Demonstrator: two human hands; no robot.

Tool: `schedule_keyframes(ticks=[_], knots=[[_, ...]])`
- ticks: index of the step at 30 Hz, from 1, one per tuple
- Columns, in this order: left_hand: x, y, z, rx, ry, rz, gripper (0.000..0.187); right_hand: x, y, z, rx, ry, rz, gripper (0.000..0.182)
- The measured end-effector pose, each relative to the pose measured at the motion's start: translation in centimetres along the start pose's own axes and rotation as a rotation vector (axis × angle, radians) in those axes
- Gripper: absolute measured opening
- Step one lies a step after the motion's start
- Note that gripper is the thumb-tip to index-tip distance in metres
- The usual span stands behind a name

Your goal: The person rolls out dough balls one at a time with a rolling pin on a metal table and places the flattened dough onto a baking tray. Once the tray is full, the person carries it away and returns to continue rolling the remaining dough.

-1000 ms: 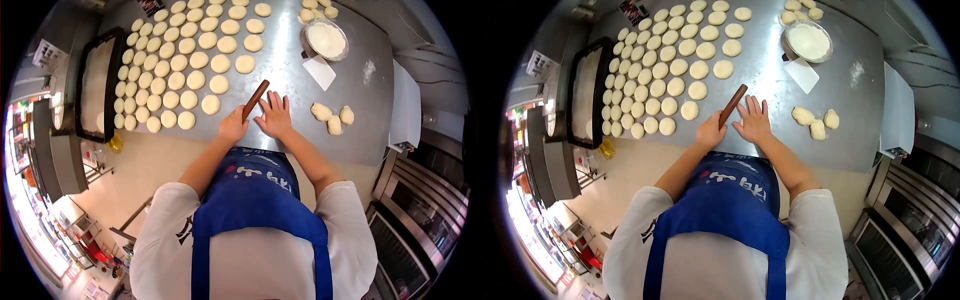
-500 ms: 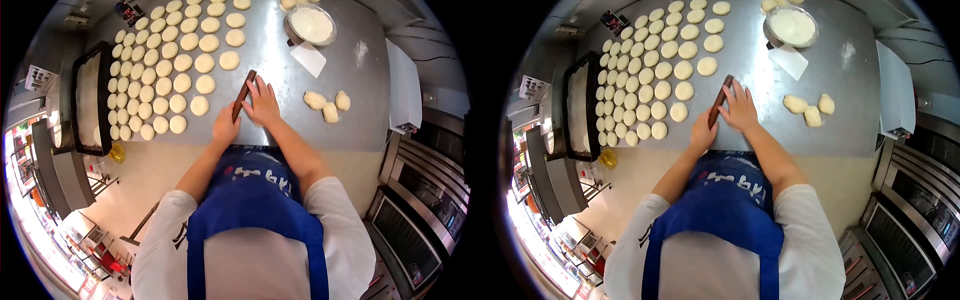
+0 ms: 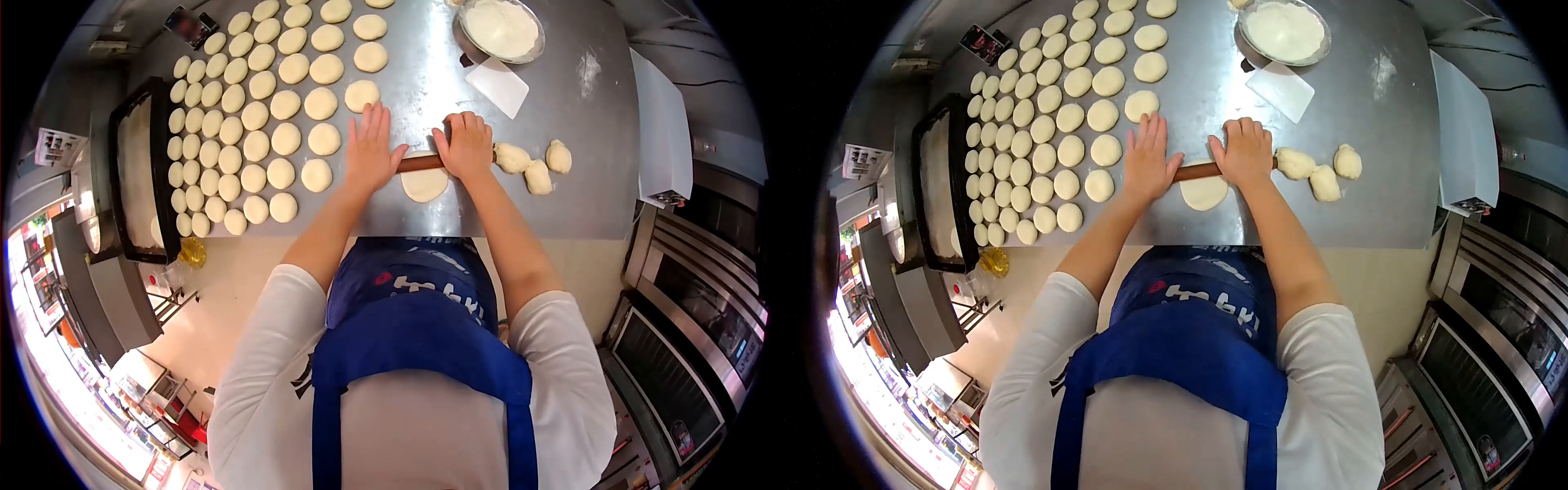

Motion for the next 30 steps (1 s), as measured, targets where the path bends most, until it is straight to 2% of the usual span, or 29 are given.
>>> schedule_keyframes(ticks=[1, 3, 4, 6, 9, 11, 12, 14, 16, 17, 18, 20, 22, 24, 25, 26, 28, 29, 30], knots=[[-0.3, -0.3, -0.2, -0.001, 0.003, -0.005, 0.084, -0.8, 0.0, -0.2, -0.004, -0.001, -0.005, 0.036], [-2.7, -0.5, -1.3, 0.019, 0.007, 0.168, 0.083, -5.2, -0.5, 0.0, -0.029, -0.101, -0.121, 0.047], [-5.1, -0.7, -1.9, 0.019, 0.005, 0.165, 0.083, -8.7, 0.5, -0.3, -0.089, -0.106, -0.008, 0.058], [-10.4, 0.9, -3.7, -0.18, 0.167, 0.307, 0.08, -14.1, -0.6, 0.3, -0.006, -0.154, 0.084, 0.066], [-7.0, 2.9, -2.1, -0.06, 0.109, 0.213, 0.073, -9.6, -0.3, 0.2, -0.087, -0.115, 0.114, 0.059], [-0.9, -0.1, -1.0, 0.024, 0.062, 0.017, 0.066, -3.0, -0.2, 0.0, -0.129, -0.115, 0.024, 0.053], [1.3, -0.8, -0.9, 0.035, 0.058, 0.011, 0.066, -1.2, -0.1, 0.0, -0.123, -0.098, -0.035, 0.05], [3.9, -2.0, -1.4, -0.121, 0.045, -0.091, 0.051, -1.1, 0.4, 0.0, -0.099, -0.069, -0.062, 0.05], [1.7, 2.8, -2.6, -0.356, 0.02, 0.124, 0.039, -2.7, 0.6, 0.2, -0.132, -0.04, -0.048, 0.05], [0.5, 3.9, -3.6, -0.359, 0.095, 0.164, 0.031, -5.5, 0.4, 0.7, -0.178, -0.04, -0.008, 0.05], [0.1, 3.2, -4.2, -0.365, 0.104, 0.165, 0.031, -8.1, 0.4, 0.9, -0.104, -0.062, 0.045, 0.051], [-0.9, 2.7, -3.3, -0.447, -0.204, 0.388, 0.028, -14.0, 0.4, 1.1, 0.035, -0.056, 0.037, 0.054], [-1.2, 2.2, -3.2, -0.384, -0.13, 0.312, 0.03, -16.2, 0.1, 1.2, -0.039, -0.1, 0.008, 0.051], [-1.4, 2.3, -3.9, -0.598, -0.172, 0.368, 0.024, -15.7, -0.2, 0.3, 0.087, 0.023, 0.085, 0.042], [-2.3, 2.3, -3.9, -0.733, -0.323, 0.396, 0.03, -14.7, -1.0, 0.3, 0.166, 0.006, 0.068, 0.029], [-3.3, 2.9, -3.9, -0.737, -0.318, 0.398, 0.03, -14.8, -1.4, 0.0, 0.161, 0.009, 0.067, 0.029], [-6.5, 4.2, -1.3, -1.15, -0.624, 0.178, 0.038, -15.3, -1.3, 0.1, 0.221, -0.051, 0.186, 0.021], [-7.6, 3.9, -0.4, -1.106, -0.639, 0.26, 0.051, -15.6, -1.4, 0.1, 0.221, -0.059, 0.189, 0.021], [-8.0, 3.3, 0.8, -1.107, -0.649, 0.243, 0.051, -15.7, -1.4, 0.1, 0.184, -0.065, 0.192, 0.019]])
Point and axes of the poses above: each hand's wrist, its own x-axis towards the middle knuckle, its own y-axis out of the palm, z = x × y, the point moved 6 cm from there along x, towards the middle knuckle, and after that the axes turned 1 degree about z, right-handed, at the moved point
